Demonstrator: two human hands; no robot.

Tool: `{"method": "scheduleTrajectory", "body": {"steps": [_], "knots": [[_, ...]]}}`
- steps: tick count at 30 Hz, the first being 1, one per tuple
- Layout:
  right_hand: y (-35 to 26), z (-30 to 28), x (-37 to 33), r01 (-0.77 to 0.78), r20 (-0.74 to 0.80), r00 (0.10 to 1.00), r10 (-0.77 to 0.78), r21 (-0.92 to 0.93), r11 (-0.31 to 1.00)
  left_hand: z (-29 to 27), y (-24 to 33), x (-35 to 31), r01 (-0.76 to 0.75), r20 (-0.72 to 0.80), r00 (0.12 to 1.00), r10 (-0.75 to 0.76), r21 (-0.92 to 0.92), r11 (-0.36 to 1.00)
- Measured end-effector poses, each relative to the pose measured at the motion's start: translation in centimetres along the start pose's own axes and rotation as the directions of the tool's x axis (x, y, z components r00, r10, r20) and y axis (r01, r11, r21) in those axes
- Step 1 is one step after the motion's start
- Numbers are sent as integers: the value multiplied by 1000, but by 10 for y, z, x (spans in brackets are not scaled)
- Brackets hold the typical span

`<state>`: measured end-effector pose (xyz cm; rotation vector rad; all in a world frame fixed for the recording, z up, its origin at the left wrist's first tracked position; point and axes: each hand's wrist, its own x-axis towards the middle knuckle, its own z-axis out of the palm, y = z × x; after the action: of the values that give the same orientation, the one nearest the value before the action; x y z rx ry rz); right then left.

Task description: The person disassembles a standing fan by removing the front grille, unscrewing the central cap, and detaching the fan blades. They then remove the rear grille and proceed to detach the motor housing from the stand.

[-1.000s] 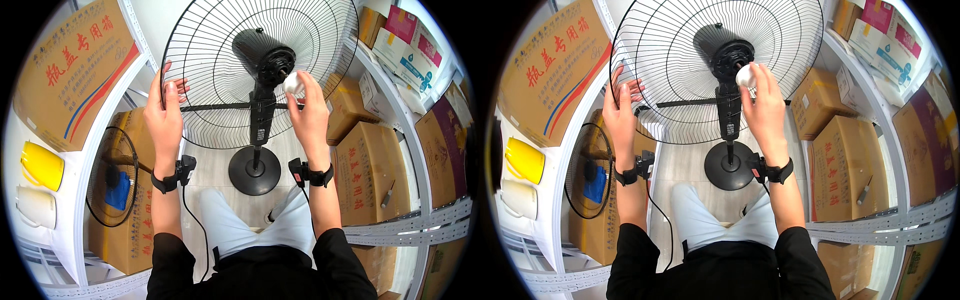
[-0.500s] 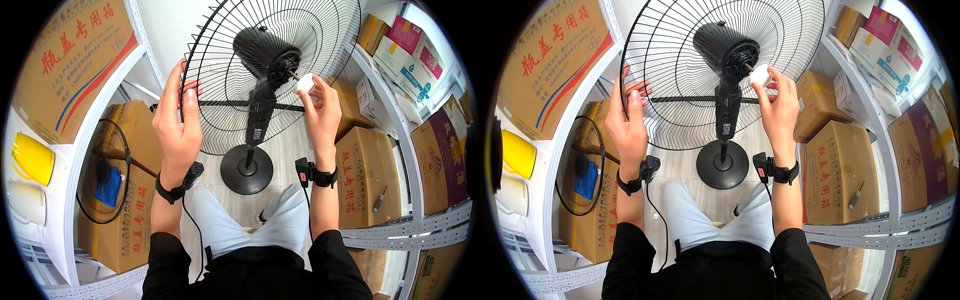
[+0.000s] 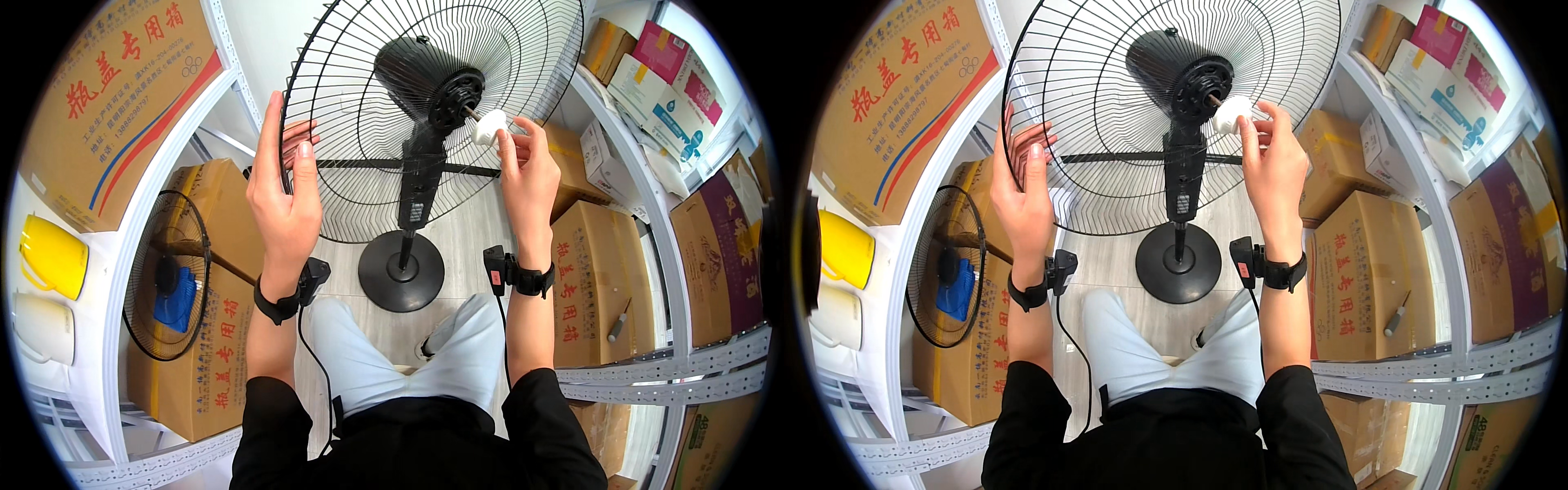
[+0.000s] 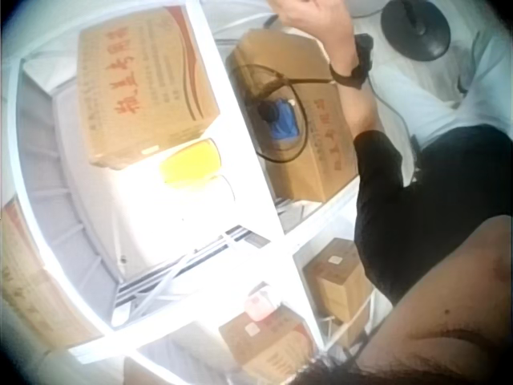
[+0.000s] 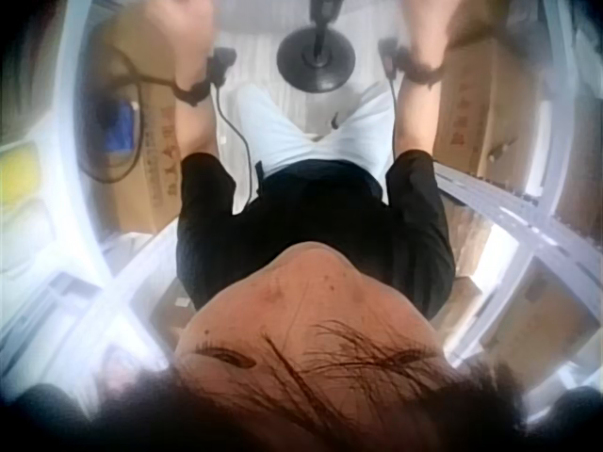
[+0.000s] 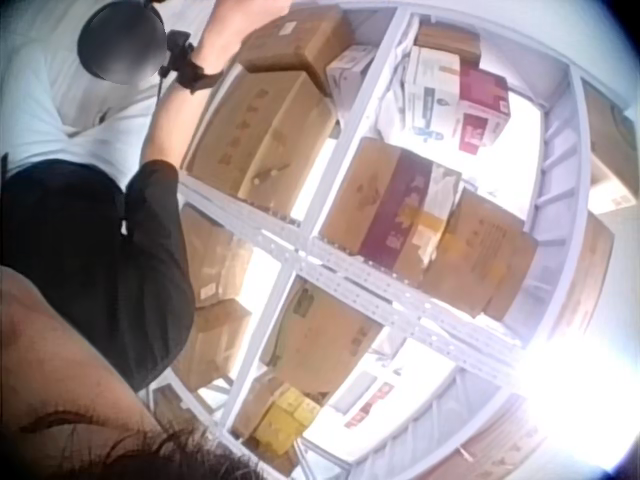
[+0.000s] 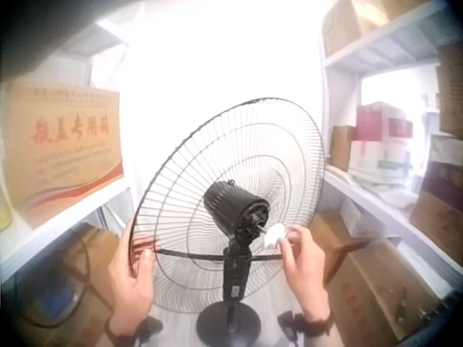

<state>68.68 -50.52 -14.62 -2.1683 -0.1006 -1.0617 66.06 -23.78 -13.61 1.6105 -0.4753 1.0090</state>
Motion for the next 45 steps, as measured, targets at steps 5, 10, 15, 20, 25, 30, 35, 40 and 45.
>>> {"method": "scheduleTrajectory", "body": {"steps": [5,10,15,20,25,30,35,40,45], "knots": [[-6,0,0,281,-98,955,-278,9,960,0,-5,-6,12,-5,1000,-12,-20,1000],[-5,-4,5,-69,111,992,64,45,997,1,-14,-14,14,7,1000,-14,-27,1000],[-5,-1,3,216,-35,976,-217,-14,976,8,-18,-25,47,-29,998,-54,-189,981],[-5,-4,1,54,35,998,-55,44,998,9,-19,-24,36,-27,999,-43,-222,974],[-2,2,3,312,-94,944,-315,-42,949,8,-20,-27,35,-28,999,-42,-214,976],[-10,-5,3,25,44,999,-25,0,1000,8,-21,-26,29,-38,999,-38,-206,978],[-1,0,4,338,-78,935,-346,-93,936,9,-20,-28,25,-29,999,-32,-210,977],[-3,-6,4,-90,122,987,104,-115,989,8,-21,-28,37,-38,998,-45,-199,979],[-1,-3,5,369,-56,926,-373,-72,927,9,-19,-28,31,-34,999,-39,-209,977]]}}
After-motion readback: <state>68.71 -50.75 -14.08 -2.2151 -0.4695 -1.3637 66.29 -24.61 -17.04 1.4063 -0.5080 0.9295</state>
